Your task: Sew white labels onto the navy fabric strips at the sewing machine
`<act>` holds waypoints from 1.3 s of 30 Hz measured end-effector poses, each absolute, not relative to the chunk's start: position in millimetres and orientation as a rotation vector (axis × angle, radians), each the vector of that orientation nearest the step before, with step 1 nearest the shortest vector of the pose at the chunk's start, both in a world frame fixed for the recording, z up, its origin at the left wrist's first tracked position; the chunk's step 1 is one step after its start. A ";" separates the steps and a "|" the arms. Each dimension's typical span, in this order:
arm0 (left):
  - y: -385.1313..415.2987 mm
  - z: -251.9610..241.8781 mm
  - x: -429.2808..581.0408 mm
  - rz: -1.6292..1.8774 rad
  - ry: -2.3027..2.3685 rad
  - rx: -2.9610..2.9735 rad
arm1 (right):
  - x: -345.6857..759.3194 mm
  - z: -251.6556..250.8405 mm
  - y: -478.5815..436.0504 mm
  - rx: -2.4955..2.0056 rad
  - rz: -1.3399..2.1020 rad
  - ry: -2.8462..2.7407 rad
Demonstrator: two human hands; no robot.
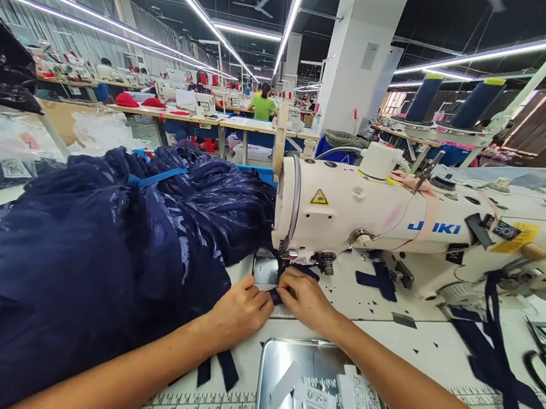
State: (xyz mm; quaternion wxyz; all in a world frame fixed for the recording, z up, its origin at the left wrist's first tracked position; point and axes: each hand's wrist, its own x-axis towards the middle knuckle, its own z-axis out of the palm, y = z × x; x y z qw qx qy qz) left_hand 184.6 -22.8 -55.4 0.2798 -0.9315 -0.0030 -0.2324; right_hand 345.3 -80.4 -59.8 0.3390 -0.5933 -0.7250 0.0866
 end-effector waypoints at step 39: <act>-12.7 -42.6 166.8 -0.493 0.148 -3.025 | 371.3 -57.6 -86.8 -1.228 0.225 -2.216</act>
